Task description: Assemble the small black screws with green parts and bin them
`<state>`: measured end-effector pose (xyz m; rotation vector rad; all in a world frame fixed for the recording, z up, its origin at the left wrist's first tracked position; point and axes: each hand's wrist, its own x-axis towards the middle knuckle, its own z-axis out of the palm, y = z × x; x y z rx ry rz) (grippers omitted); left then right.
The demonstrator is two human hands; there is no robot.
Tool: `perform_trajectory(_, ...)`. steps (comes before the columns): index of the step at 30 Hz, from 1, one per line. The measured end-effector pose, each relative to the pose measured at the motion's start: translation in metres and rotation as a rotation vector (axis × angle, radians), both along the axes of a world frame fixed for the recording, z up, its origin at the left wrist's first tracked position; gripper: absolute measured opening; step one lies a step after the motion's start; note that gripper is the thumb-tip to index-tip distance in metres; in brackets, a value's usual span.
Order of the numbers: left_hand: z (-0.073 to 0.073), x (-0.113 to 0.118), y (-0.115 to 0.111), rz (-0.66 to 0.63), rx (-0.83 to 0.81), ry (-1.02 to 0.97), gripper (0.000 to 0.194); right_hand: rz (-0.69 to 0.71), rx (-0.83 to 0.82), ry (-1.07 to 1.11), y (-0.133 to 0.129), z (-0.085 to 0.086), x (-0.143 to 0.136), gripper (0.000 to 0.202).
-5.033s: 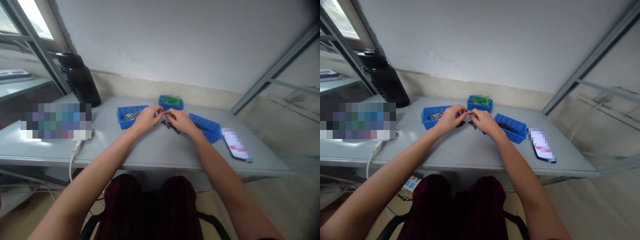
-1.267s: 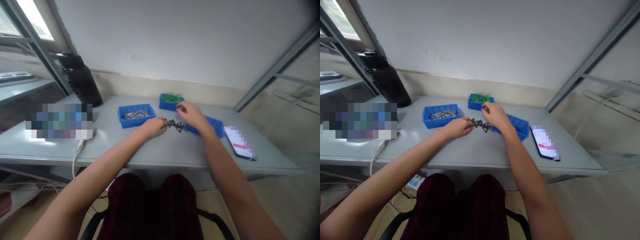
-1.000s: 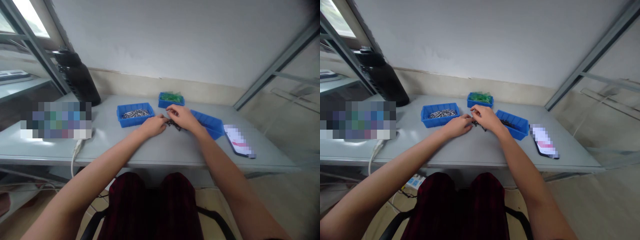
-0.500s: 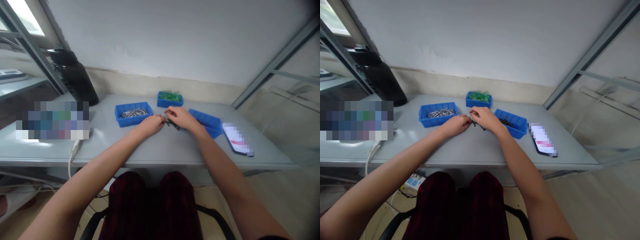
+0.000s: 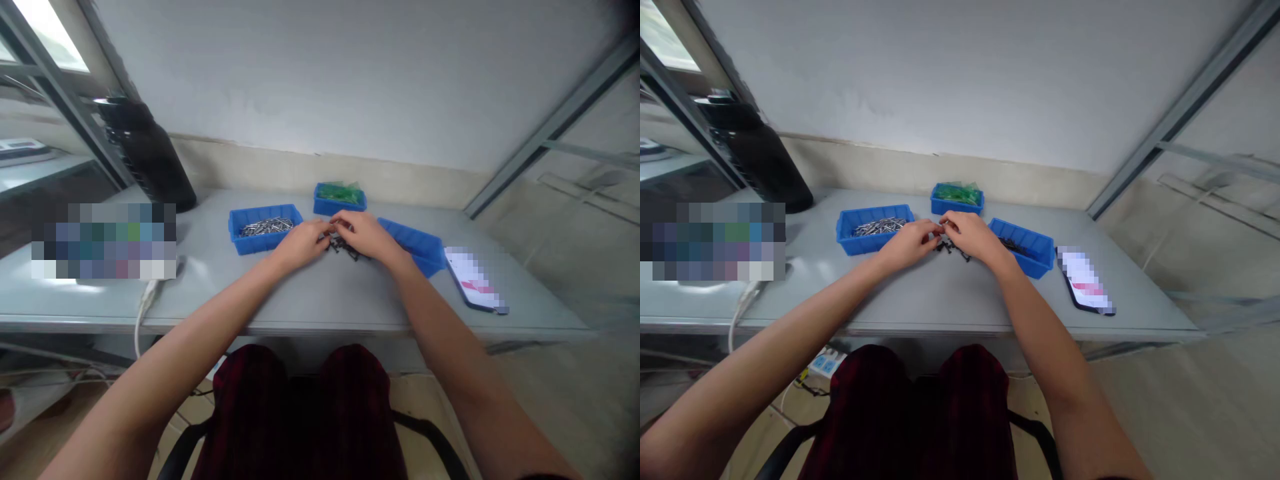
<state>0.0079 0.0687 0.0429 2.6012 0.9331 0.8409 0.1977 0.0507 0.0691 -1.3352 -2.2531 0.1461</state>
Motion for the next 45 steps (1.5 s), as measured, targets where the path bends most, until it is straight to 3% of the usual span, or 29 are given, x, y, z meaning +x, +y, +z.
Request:
perform_trajectory(12,-0.004,-0.001,0.003,-0.074,0.034,-0.007,0.016,-0.006,-0.023,-0.013,0.0,0.001,-0.001,0.028)
perform_trajectory(27,0.004,-0.002,-0.002,-0.104,-0.015,0.04,0.022,-0.004,-0.021,-0.023,0.001,-0.001,0.0,0.028)
perform_trajectory(45,0.006,-0.004,-0.001,-0.059,0.015,-0.011,0.021,-0.022,0.026,0.016,0.001,-0.001,0.001,0.029)
